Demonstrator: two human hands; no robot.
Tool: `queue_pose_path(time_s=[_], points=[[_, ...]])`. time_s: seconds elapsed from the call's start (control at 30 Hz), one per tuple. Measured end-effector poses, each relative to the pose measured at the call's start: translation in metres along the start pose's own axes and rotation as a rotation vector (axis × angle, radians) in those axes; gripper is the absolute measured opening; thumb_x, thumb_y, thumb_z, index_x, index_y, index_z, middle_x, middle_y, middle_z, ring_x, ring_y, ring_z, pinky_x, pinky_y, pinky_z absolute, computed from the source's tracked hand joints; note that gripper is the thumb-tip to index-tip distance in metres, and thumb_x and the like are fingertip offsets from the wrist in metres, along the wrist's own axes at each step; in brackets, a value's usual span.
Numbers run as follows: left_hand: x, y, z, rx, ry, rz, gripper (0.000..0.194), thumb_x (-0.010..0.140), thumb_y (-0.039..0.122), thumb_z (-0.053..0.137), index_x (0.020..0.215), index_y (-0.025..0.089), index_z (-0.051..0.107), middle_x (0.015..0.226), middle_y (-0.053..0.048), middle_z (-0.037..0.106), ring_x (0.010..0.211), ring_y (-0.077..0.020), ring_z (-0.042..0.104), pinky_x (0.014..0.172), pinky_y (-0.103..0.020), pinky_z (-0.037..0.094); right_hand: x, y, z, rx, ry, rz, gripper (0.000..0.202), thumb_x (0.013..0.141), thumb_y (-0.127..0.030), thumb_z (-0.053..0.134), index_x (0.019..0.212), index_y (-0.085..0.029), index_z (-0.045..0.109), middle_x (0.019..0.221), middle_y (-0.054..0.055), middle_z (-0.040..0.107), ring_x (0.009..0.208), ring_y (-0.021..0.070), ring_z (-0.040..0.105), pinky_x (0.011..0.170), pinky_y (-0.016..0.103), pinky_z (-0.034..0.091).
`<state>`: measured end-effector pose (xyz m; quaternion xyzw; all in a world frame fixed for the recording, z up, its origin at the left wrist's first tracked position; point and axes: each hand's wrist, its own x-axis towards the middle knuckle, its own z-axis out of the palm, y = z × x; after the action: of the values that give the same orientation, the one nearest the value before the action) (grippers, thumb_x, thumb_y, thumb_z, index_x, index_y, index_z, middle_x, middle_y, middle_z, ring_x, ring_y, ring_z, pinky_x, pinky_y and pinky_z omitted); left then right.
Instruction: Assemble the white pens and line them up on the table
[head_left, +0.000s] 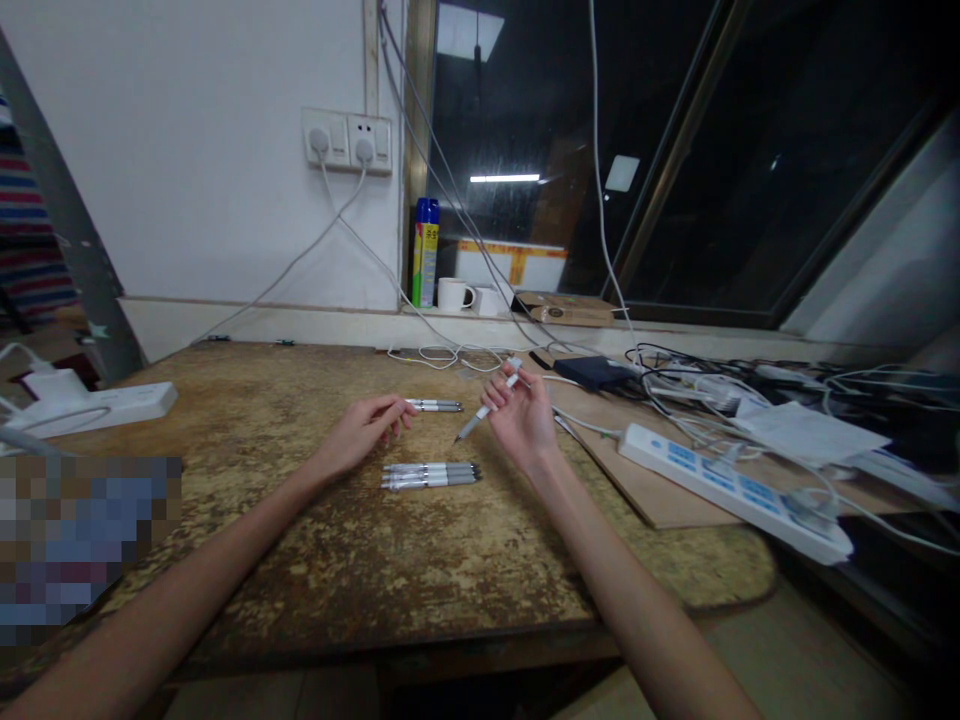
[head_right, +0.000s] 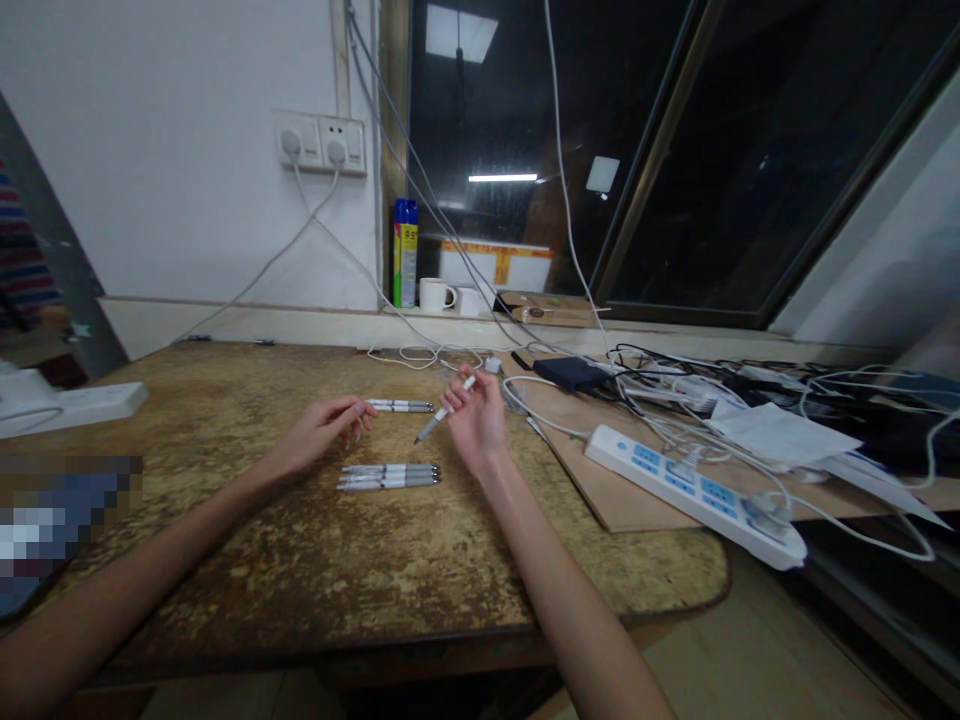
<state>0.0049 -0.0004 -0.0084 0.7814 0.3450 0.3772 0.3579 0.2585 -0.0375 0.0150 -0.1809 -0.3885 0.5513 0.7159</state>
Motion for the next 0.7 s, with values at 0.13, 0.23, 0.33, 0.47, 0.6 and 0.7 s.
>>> queue_pose_path(time_s=[0.13, 0.23, 0.33, 0.47, 0.6, 0.7], points=[[0.000, 0.001, 0.000, 0.000, -0.003, -0.002, 0.040, 0.100, 0.051, 0.049, 0.104, 0.019, 0.073, 0.092, -0.006, 0.071, 0.074, -0.0173, 0.061, 0.064, -0.028, 0.047, 0.000, 0.000, 0.001, -0.015, 0.013, 0.007, 0.020, 0.096, -0.040, 0.046, 0.085, -0.026, 0.054, 0.065, -0.004, 0.023, 0.055, 0.0165, 0.026, 0.056, 0.028, 0.039], [0.000, 0.001, 0.000, -0.002, -0.012, -0.006, 0.039, 0.101, 0.051, 0.049, 0.104, 0.020, 0.073, 0.092, -0.006, 0.071, 0.074, -0.0170, 0.061, 0.064, -0.027, 0.047, -0.001, 0.000, 0.001, 0.030, -0.008, 0.016, 0.019, 0.095, -0.037, 0.045, 0.084, -0.025, 0.054, 0.065, -0.004, 0.023, 0.056, 0.0161, 0.025, 0.055, 0.027, 0.037], [0.001, 0.000, 0.001, -0.013, -0.016, -0.016, 0.039, 0.101, 0.051, 0.049, 0.104, 0.020, 0.072, 0.091, -0.006, 0.070, 0.073, -0.0168, 0.060, 0.064, -0.027, 0.047, -0.003, -0.001, 0.002, 0.083, -0.026, 0.011, 0.017, 0.095, -0.033, 0.046, 0.083, -0.024, 0.055, 0.065, -0.004, 0.023, 0.056, 0.0153, 0.025, 0.054, 0.025, 0.037], [0.001, -0.001, 0.001, 0.002, -0.014, -0.011, 0.043, 0.101, 0.053, 0.048, 0.106, 0.019, 0.072, 0.089, -0.006, 0.070, 0.076, -0.0182, 0.061, 0.065, -0.028, 0.048, -0.005, -0.004, 0.005, 0.105, -0.006, 0.020, 0.022, 0.096, -0.041, 0.049, 0.085, -0.024, 0.056, 0.066, -0.003, 0.030, 0.057, 0.0148, 0.031, 0.058, 0.026, 0.040], [0.001, -0.001, 0.001, 0.012, -0.014, 0.004, 0.042, 0.101, 0.052, 0.048, 0.106, 0.019, 0.073, 0.092, -0.006, 0.071, 0.076, -0.0179, 0.061, 0.066, -0.028, 0.048, -0.004, -0.001, 0.009, 0.107, -0.031, 0.026, 0.009, 0.091, -0.026, 0.051, 0.085, -0.023, 0.057, 0.068, -0.002, 0.037, 0.061, 0.0140, 0.040, 0.063, 0.025, 0.044], [0.000, 0.000, 0.000, 0.005, -0.015, 0.004, 0.039, 0.102, 0.050, 0.048, 0.106, 0.020, 0.072, 0.093, -0.006, 0.070, 0.074, -0.0169, 0.060, 0.065, -0.028, 0.047, -0.004, 0.005, 0.010, -0.029, -0.039, 0.020, 0.005, 0.085, -0.019, 0.058, 0.087, -0.023, 0.060, 0.078, -0.001, 0.054, 0.071, 0.0131, 0.051, 0.073, 0.025, 0.048]])
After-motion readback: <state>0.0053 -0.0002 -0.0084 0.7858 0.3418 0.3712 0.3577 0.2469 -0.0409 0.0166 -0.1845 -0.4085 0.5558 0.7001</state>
